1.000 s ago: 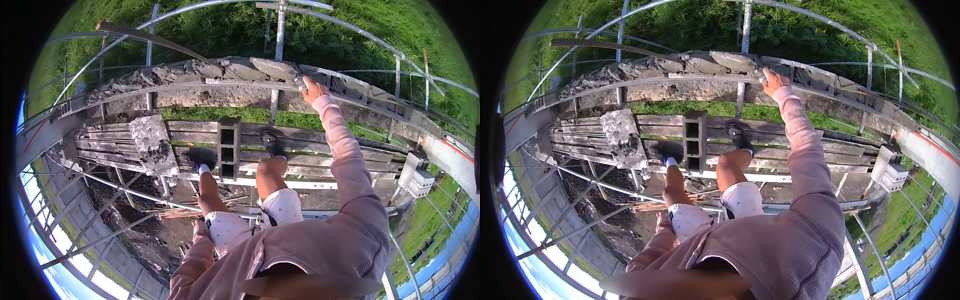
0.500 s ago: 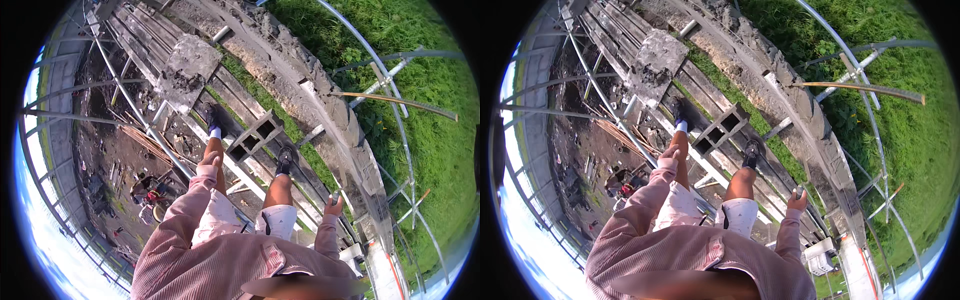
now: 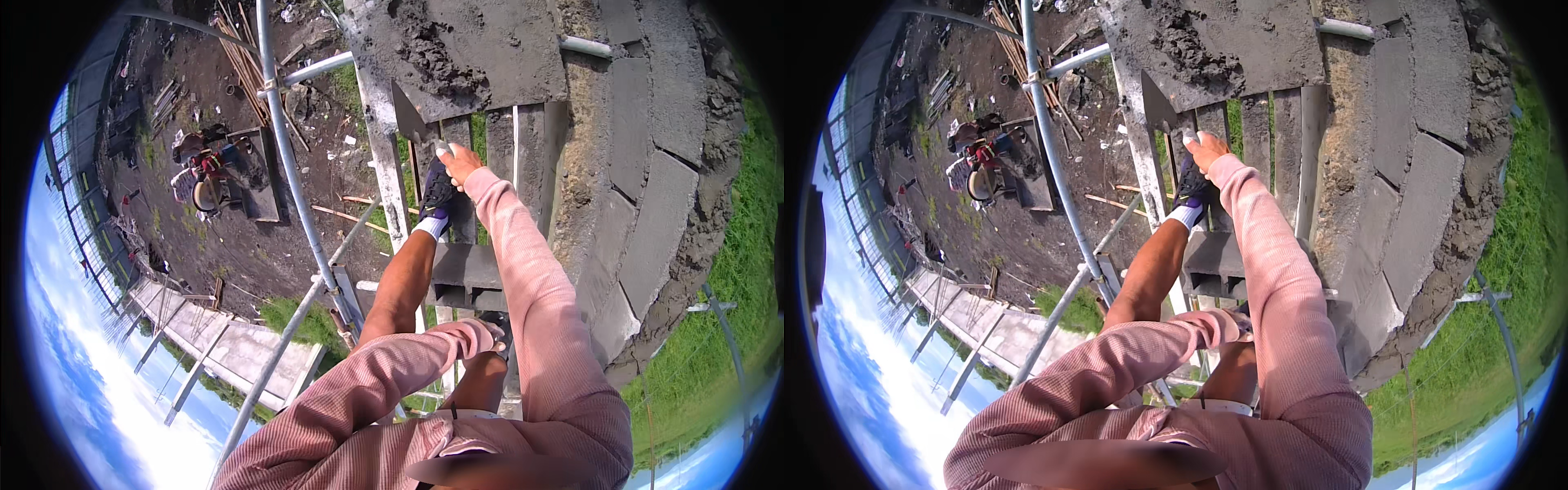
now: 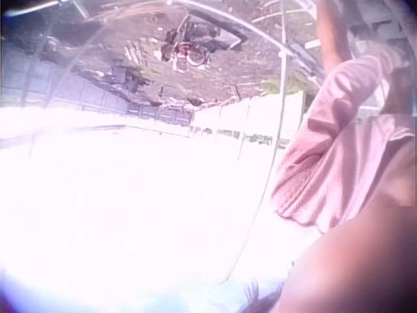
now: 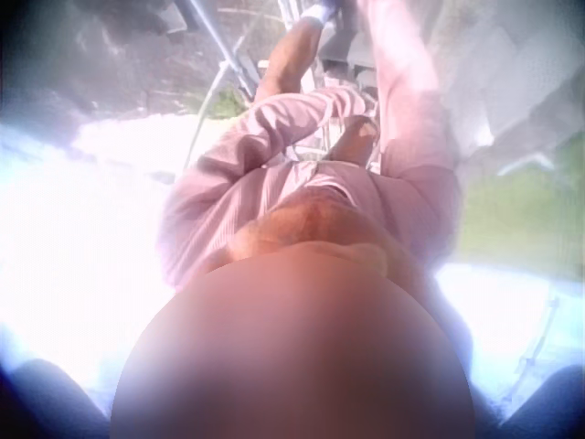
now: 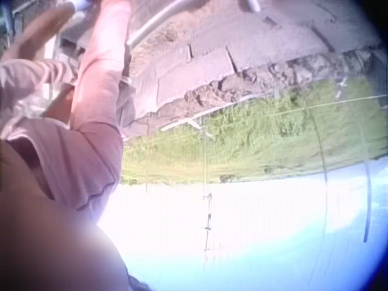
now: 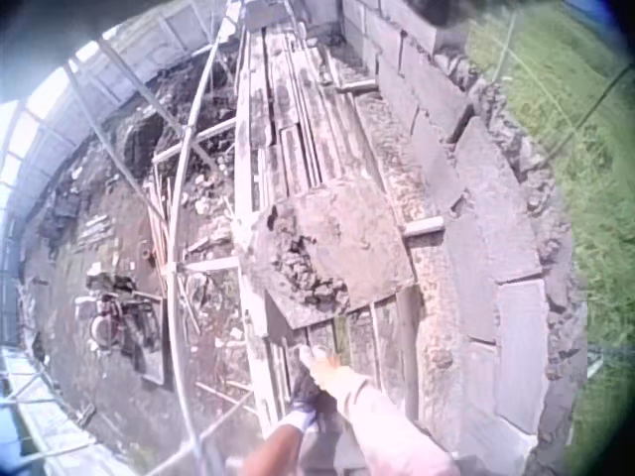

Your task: The person places hollow concrete blocks onto a wall on scaffolding, aligns them with rebar, and uses a trowel to spread and smooth mortar between the blocks. The person repeatedly scoops mortar, applies it to the joints, and adjusts the blocks to ensure alignment.

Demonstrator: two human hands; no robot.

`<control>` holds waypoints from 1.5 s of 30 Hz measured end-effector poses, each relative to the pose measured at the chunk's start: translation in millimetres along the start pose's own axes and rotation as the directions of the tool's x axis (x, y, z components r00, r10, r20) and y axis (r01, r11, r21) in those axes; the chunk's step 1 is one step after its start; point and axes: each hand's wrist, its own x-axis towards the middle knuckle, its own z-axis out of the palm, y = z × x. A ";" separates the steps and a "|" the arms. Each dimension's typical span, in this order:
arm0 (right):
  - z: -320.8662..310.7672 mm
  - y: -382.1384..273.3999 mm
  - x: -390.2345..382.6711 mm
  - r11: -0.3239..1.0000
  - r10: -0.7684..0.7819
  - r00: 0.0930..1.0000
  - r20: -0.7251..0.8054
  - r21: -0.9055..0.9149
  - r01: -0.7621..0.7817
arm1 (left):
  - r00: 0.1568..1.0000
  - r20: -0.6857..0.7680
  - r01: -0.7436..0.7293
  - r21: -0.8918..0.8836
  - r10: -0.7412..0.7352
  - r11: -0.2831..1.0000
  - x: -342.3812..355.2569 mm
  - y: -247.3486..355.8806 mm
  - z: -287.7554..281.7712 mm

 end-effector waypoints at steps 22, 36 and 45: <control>-113.7 4.1 50.6 0.999 0.037 0.993 -0.115 0.044 -0.032 | 0.999 0.017 -0.028 -0.567 0.046 0.823 7.7 79.4 -57.1; 1.6 -228.4 201.8 0.814 -0.124 0.963 -0.239 0.531 0.237 | 0.993 0.105 0.073 -0.247 -0.048 0.966 -1.4 109.6 -89.5; -68.2 -113.5 75.0 0.703 0.083 0.952 -0.295 0.694 0.154 | 0.996 0.090 0.024 -0.236 -0.003 0.971 16.9 111.1 -75.1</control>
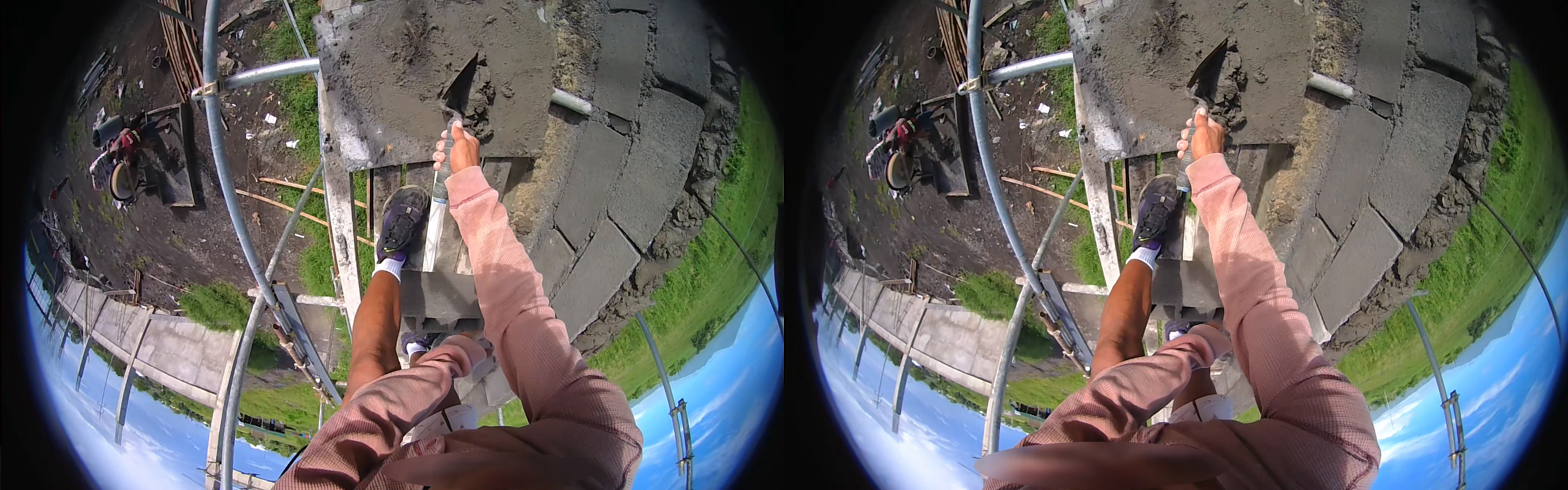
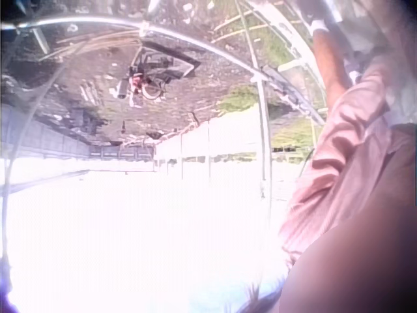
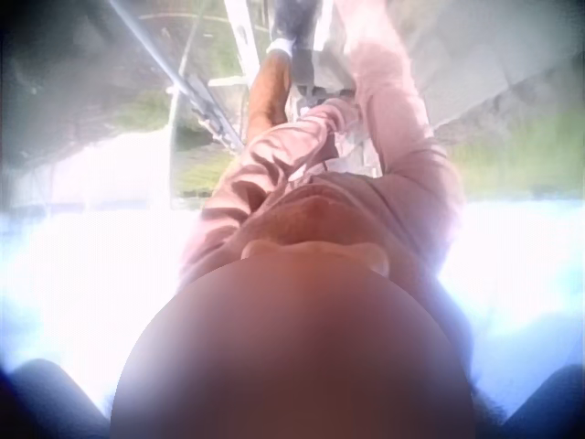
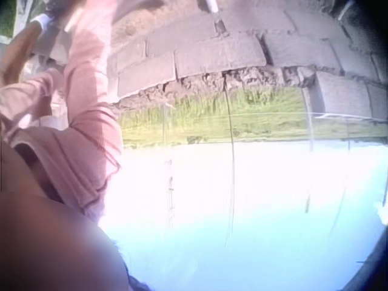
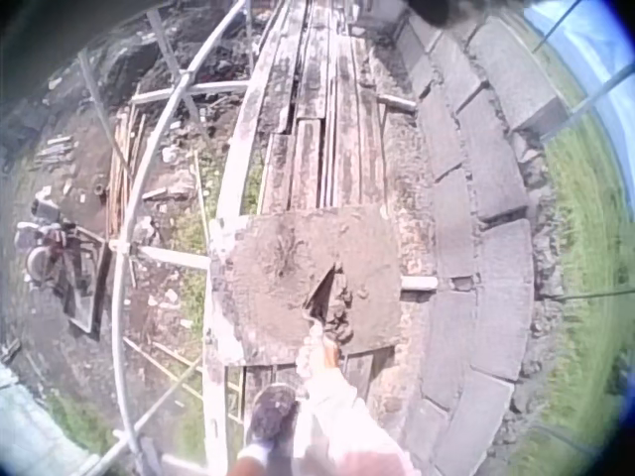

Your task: The person places hollow concrete blocks onto a wall on scaffolding, aligns them with rebar, and uses a trowel to spread and smooth mortar between the blocks. The person repeatedly scoops mortar, applies it to the joints, and adjusts the blocks to ensure alignment.

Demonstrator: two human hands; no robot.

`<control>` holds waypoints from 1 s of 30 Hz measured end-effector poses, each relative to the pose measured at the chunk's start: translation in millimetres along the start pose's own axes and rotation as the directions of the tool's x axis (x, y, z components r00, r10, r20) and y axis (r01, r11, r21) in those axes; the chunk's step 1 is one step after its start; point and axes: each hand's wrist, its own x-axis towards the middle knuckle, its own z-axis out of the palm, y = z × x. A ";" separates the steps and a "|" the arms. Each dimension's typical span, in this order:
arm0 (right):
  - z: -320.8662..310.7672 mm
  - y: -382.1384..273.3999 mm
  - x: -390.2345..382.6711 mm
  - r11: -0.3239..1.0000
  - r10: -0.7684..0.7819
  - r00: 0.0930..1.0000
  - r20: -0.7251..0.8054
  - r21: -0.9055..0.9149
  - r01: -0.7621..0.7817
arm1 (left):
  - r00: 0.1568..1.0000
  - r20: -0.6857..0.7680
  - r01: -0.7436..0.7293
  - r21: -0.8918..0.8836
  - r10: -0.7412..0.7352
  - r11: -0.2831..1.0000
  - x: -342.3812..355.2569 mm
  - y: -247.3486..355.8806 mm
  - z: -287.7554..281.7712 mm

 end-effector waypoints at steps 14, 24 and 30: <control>-89.8 -125.8 41.9 -0.429 -0.320 0.911 0.261 -0.897 0.107 | 0.961 -0.183 -0.231 -0.117 0.208 0.966 -5.9 -59.2 16.1; -118.7 -109.0 1.4 -0.260 -0.334 0.930 0.155 -0.963 0.067 | 0.972 -0.063 -0.234 -0.376 0.227 0.896 24.2 -90.2 24.0; -122.2 -35.8 -22.7 -0.013 -0.252 0.967 -0.042 -0.999 -0.046 | 0.962 -0.111 -0.271 -0.264 0.250 0.926 19.1 -76.0 14.1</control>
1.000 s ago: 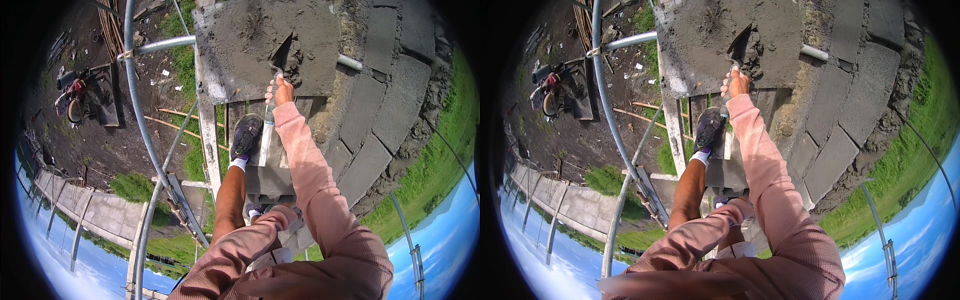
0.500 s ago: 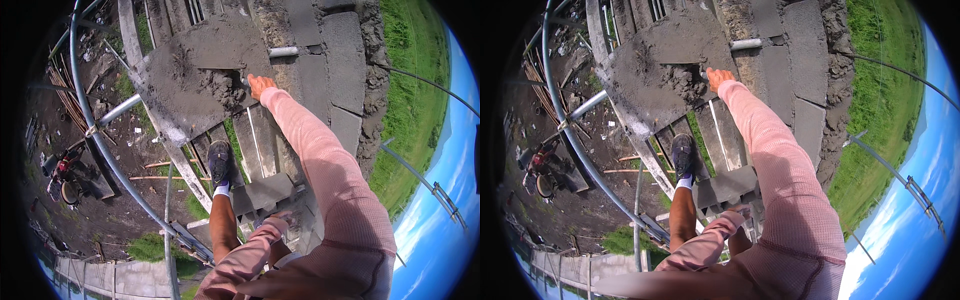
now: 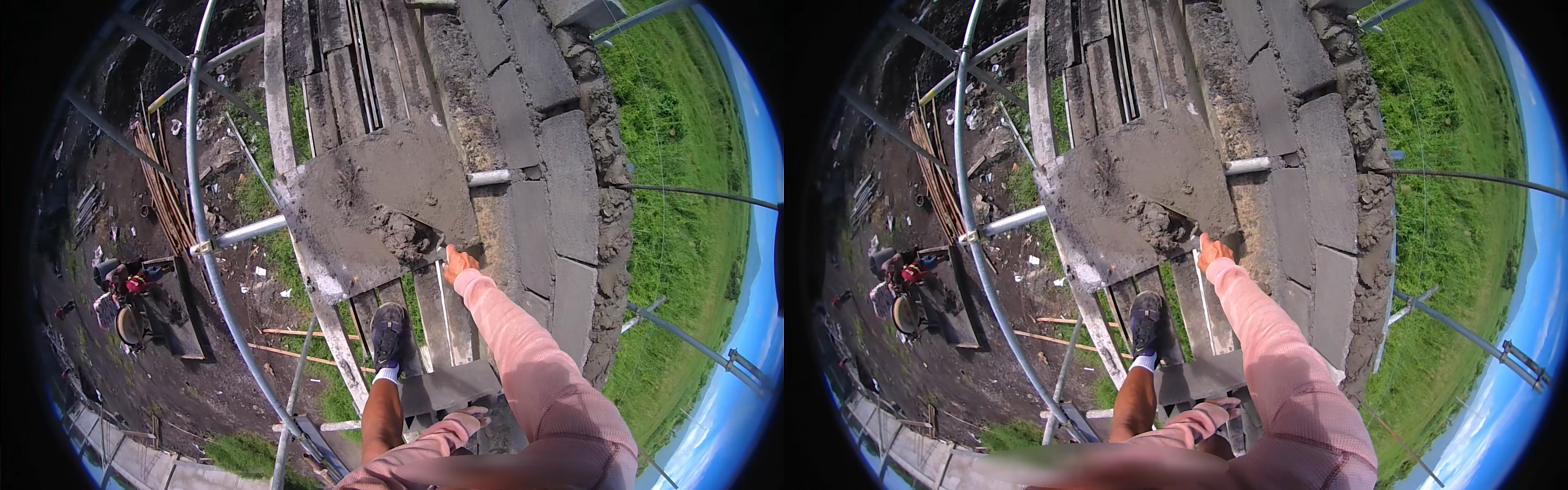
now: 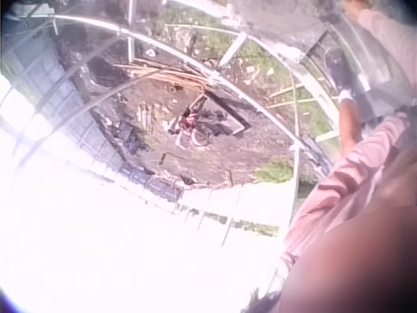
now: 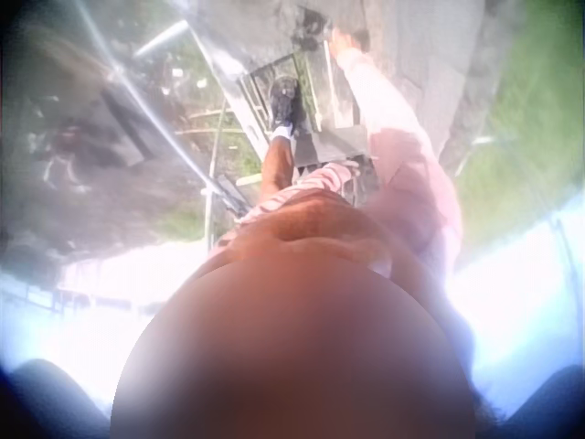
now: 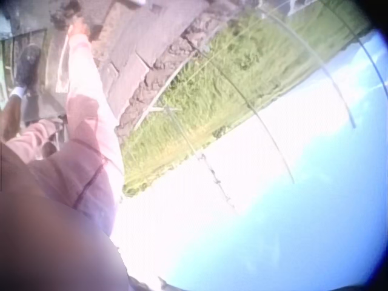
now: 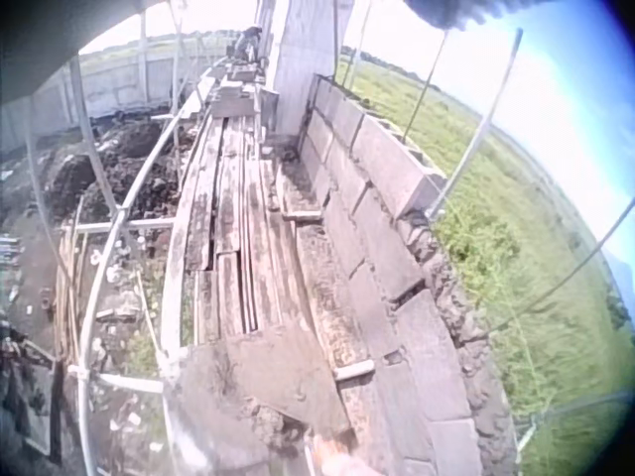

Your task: The person places hollow concrete blocks onto a wall on scaffolding, aligns them with rebar, and uses a trowel to spread and smooth mortar between the blocks. The person repeatedly scoops mortar, applies it to the joints, and adjusts the blocks to ensure alignment.

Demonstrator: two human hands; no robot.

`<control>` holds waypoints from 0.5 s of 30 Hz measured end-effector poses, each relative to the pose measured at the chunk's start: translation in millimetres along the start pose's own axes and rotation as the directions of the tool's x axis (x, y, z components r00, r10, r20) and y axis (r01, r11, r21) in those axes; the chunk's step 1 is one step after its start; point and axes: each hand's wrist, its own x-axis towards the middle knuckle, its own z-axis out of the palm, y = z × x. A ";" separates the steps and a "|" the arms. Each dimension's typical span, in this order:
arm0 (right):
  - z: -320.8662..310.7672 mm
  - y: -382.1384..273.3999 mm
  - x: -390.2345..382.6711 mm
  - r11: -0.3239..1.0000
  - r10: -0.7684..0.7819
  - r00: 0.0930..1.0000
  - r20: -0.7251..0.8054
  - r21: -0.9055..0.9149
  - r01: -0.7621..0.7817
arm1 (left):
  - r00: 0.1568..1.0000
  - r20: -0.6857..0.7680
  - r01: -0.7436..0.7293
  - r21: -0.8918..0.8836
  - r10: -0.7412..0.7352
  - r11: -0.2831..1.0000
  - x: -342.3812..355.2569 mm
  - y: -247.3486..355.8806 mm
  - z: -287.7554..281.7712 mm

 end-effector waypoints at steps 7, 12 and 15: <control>4.7 138.4 -31.7 0.992 0.041 0.990 -0.132 0.121 -0.025 | 0.961 0.064 0.243 0.272 -0.269 0.931 -18.6 39.2 -0.3; 43.2 113.2 35.5 0.963 -0.049 0.995 -0.092 0.260 0.072 | 0.956 0.143 0.248 0.070 -0.256 0.966 -26.5 63.5 1.1; 60.8 31.9 80.3 0.957 -0.205 0.977 -0.056 0.200 0.212 | 0.977 0.110 0.175 0.060 -0.181 0.983 -26.4 65.8 4.9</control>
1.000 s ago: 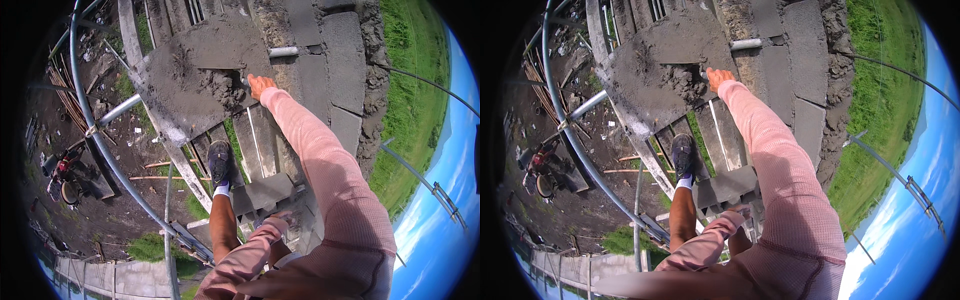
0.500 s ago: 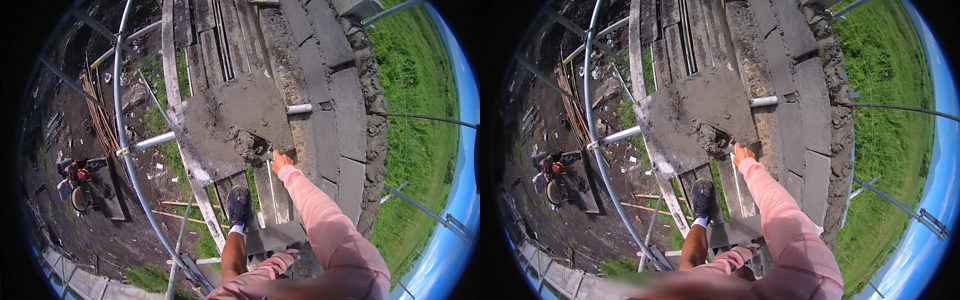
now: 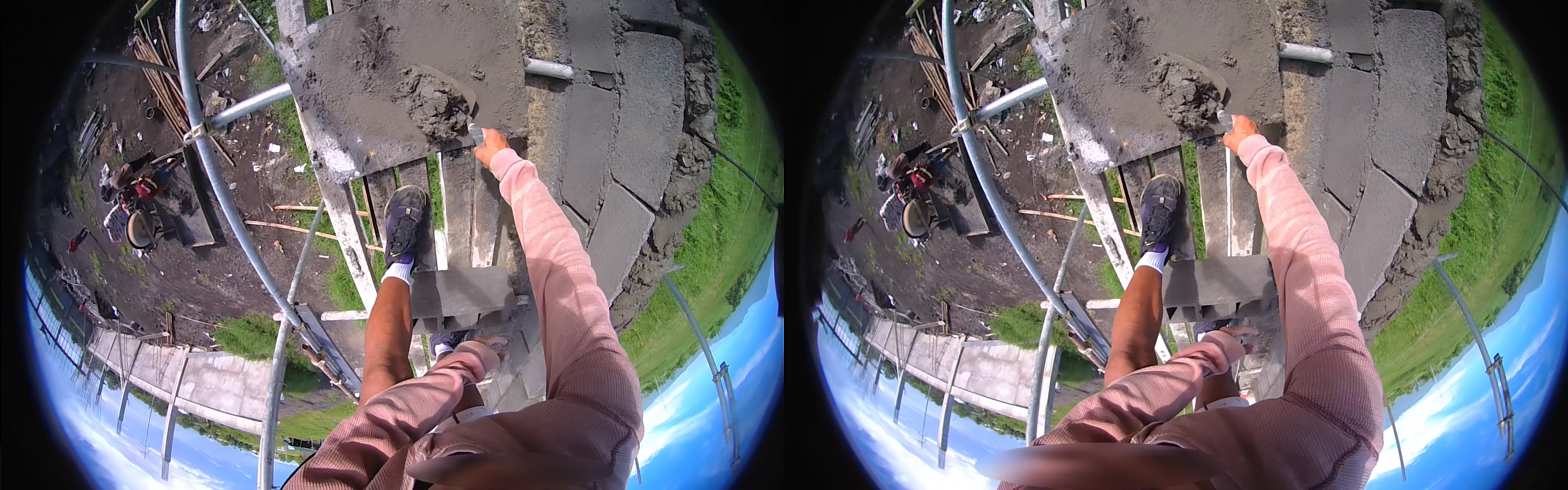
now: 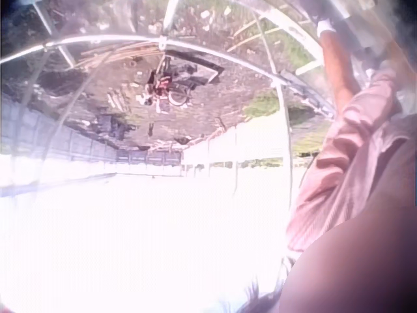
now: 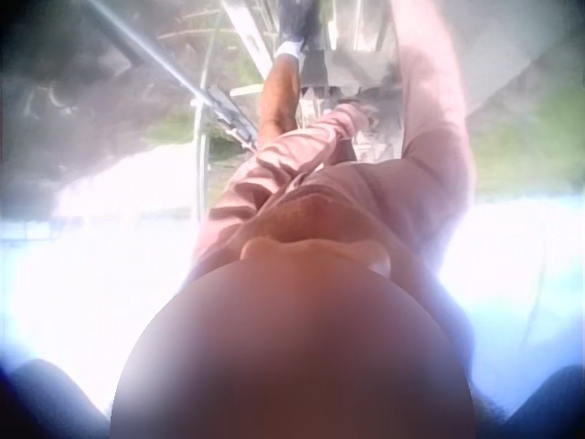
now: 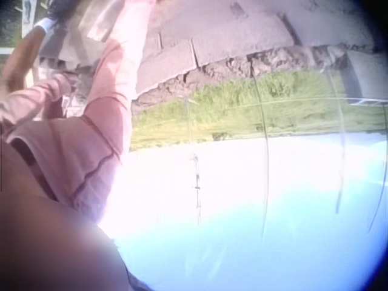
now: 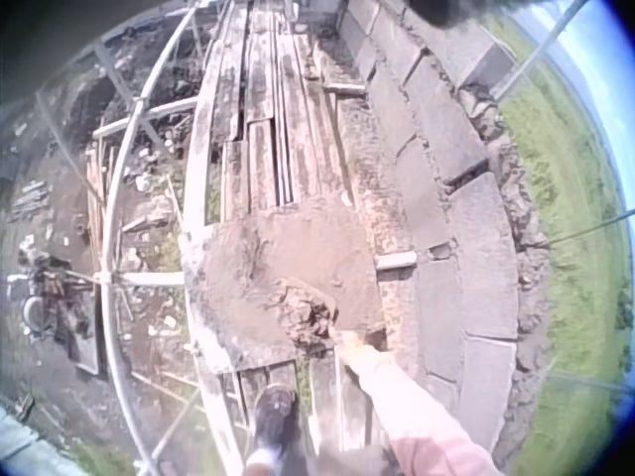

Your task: The person places hollow concrete blocks onto a wall on scaffolding, aligns them with rebar, and uses a trowel to spread and smooth mortar between the blocks. The person repeatedly scoops mortar, applies it to the joints, and adjusts the blocks to ensure alignment.

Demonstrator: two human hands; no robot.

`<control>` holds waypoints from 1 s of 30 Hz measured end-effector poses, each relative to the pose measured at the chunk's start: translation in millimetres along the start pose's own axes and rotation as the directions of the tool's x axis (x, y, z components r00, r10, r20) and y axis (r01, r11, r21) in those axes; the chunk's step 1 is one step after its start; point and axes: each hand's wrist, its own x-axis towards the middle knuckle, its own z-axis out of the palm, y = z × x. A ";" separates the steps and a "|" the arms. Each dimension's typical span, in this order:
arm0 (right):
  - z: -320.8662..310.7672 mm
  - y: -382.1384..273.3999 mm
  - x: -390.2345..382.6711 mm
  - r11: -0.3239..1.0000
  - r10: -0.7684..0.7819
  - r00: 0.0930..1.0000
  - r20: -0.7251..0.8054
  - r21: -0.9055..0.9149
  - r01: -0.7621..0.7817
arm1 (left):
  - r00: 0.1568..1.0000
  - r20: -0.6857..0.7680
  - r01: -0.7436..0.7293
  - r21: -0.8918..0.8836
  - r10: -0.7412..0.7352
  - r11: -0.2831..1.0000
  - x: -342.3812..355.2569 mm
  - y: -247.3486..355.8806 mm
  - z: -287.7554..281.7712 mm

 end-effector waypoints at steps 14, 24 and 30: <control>25.2 -62.9 -67.3 0.976 0.110 0.987 0.118 -0.201 -0.085 | 0.982 0.000 0.187 0.082 -0.188 0.979 8.9 -3.9 5.5; -26.1 29.9 -77.9 0.965 0.109 0.981 0.158 0.220 -0.142 | 0.974 0.054 0.200 0.245 -0.219 0.949 -4.6 12.6 -13.6; 7.2 -41.0 6.8 0.820 0.000 0.888 0.460 0.509 -0.263 | 0.995 0.044 0.077 0.273 -0.092 0.959 5.1 -18.9 -2.4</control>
